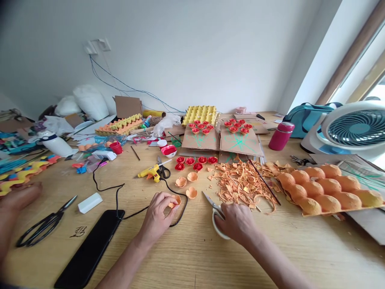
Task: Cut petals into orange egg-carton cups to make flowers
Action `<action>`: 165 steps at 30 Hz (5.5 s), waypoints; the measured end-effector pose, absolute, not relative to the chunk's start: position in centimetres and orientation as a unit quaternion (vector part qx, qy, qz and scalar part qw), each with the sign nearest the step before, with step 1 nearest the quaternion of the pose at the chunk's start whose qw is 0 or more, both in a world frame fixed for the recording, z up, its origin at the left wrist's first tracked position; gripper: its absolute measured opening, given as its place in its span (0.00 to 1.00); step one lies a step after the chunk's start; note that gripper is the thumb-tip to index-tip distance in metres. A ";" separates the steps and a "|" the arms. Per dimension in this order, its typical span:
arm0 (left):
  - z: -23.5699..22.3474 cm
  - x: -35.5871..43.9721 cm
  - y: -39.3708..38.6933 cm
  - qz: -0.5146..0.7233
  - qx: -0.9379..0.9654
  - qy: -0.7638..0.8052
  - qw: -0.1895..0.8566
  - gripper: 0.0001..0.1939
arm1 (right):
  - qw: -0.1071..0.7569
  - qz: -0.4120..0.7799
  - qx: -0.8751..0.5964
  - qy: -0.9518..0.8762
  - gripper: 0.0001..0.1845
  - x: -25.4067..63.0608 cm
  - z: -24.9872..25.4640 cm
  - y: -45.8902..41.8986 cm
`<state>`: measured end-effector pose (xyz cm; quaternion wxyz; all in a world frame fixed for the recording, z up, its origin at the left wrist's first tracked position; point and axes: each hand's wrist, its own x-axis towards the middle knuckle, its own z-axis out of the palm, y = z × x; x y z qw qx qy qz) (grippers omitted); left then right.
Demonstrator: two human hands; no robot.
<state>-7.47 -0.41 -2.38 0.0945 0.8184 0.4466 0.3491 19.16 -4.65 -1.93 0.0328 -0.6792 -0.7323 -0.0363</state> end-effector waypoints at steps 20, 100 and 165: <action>2.0 2.5 0.8 0.270 0.914 0.293 0.080 0.11 | 0.120 -0.201 -0.576 -0.783 0.11 25.0 -1.9 -8.8; -1.6 -8.6 1.2 0.187 0.832 0.510 0.112 0.30 | 0.275 0.056 -0.560 -0.779 0.11 23.8 -5.4 -4.8; 0.8 2.7 5.7 0.353 0.538 0.369 0.671 0.20 | 0.280 0.033 -0.575 -0.768 0.08 23.3 -3.1 -4.8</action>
